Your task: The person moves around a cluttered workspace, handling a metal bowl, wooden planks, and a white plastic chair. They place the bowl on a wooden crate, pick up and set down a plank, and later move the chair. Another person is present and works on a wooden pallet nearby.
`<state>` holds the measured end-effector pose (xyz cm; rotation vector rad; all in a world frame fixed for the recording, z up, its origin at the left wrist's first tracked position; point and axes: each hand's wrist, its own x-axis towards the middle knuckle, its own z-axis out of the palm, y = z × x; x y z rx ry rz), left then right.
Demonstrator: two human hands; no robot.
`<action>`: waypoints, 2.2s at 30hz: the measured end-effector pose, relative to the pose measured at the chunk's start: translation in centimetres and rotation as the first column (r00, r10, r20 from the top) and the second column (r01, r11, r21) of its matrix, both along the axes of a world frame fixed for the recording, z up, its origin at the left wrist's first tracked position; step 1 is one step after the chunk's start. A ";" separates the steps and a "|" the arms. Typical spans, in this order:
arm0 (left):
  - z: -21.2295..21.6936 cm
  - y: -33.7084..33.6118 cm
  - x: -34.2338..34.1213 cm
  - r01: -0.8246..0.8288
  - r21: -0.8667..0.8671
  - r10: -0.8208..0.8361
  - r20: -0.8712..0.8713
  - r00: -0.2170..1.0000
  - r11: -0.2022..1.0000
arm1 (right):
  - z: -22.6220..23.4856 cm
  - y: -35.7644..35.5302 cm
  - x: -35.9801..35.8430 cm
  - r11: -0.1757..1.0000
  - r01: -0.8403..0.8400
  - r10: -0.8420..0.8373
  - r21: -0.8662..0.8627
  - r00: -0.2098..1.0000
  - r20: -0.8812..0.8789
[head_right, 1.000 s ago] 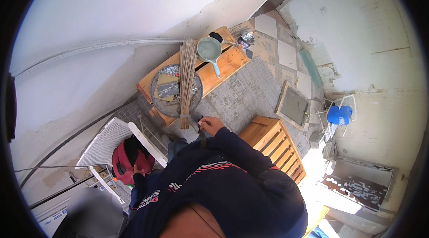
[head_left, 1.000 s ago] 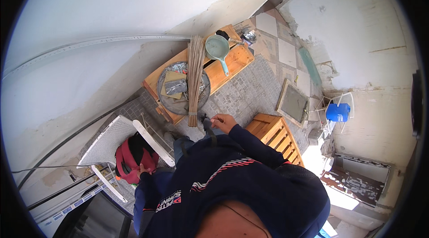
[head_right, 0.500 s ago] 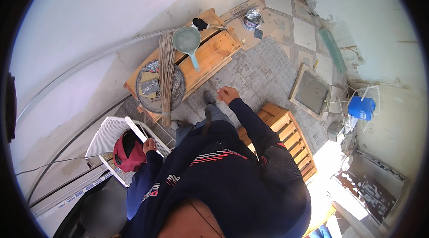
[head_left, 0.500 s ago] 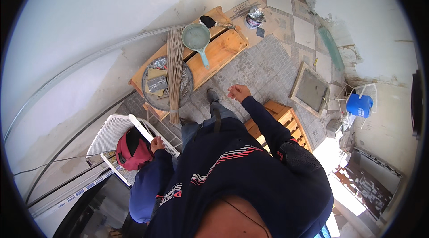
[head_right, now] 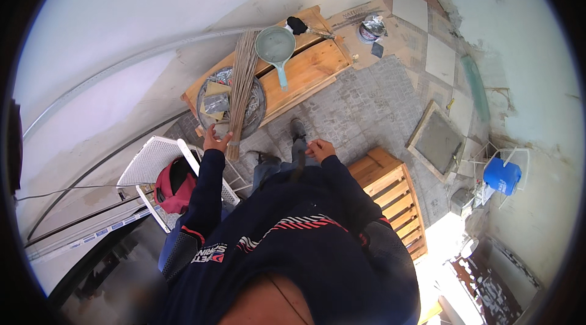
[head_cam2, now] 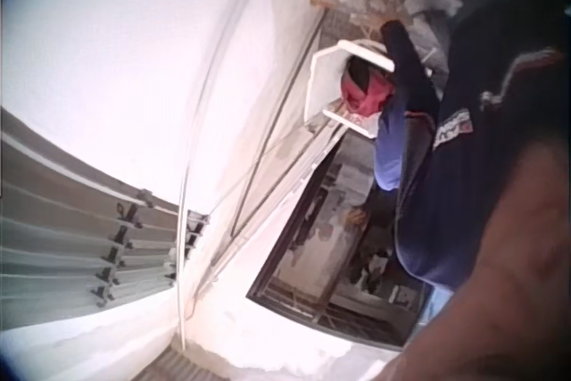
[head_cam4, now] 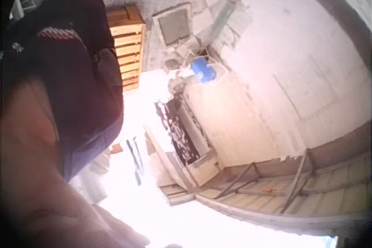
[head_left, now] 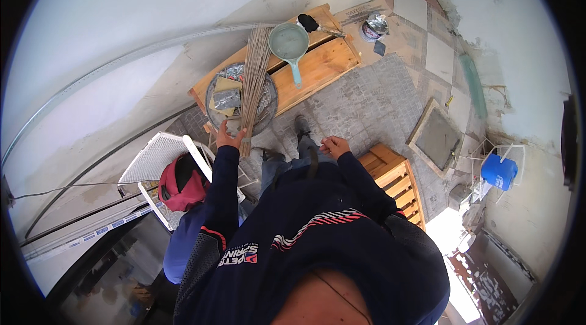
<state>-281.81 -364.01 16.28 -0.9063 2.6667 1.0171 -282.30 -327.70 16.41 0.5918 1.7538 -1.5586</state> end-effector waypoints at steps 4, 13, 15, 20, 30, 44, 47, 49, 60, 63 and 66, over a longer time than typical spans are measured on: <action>0.9 2.1 -2.4 -0.016 0.061 0.023 -0.113 0.993 0.998 | 0.4 -1.1 -0.8 0.994 -0.105 0.106 0.010 0.992 -0.068; -0.6 1.8 4.2 -0.211 0.140 0.235 -0.184 0.954 0.967 | -2.6 -0.8 -5.9 0.998 -0.059 0.057 -0.021 0.995 -0.082; -0.9 1.6 5.9 -0.250 0.086 0.262 -0.187 0.947 0.964 | -3.1 -1.4 -7.0 0.996 -0.070 0.068 -0.051 0.997 -0.041; -0.6 1.3 7.1 -0.377 0.103 0.391 -0.223 0.893 0.920 | -3.8 -3.3 -9.7 0.979 -0.197 0.194 -0.061 0.980 -0.048; 2.4 3.5 6.1 -0.420 -0.007 0.413 -0.172 0.894 0.908 | -1.8 -3.2 -13.5 0.941 -0.335 0.321 -0.059 0.932 -0.171; -3.2 6.2 24.3 -0.853 0.056 0.855 -0.036 0.518 0.519 | 0.5 -4.7 -9.5 0.829 -0.558 0.558 -0.037 0.830 -0.001; -4.1 7.4 26.7 -0.859 0.034 0.860 -0.006 0.511 0.511 | 0.8 -5.9 -8.5 0.813 -0.579 0.580 -0.060 0.815 -0.009; -5.0 7.8 27.9 -0.852 0.040 0.852 -0.022 0.522 0.523 | 0.9 -6.2 -7.8 0.799 -0.599 0.599 -0.051 0.801 -0.007; -9.4 5.1 28.4 -0.734 0.428 0.772 0.121 0.625 0.527 | 0.9 -5.4 -4.9 0.827 -0.562 0.558 0.036 0.810 -0.178; -7.4 5.1 28.2 -0.686 0.381 0.678 0.181 0.713 0.620 | 1.2 -5.2 -4.0 0.824 -0.560 0.564 0.089 0.795 -0.224; -5.6 4.1 27.2 -0.643 0.235 0.571 0.309 0.761 0.729 | 1.5 -4.6 -3.0 0.832 -0.542 0.553 0.115 0.798 -0.241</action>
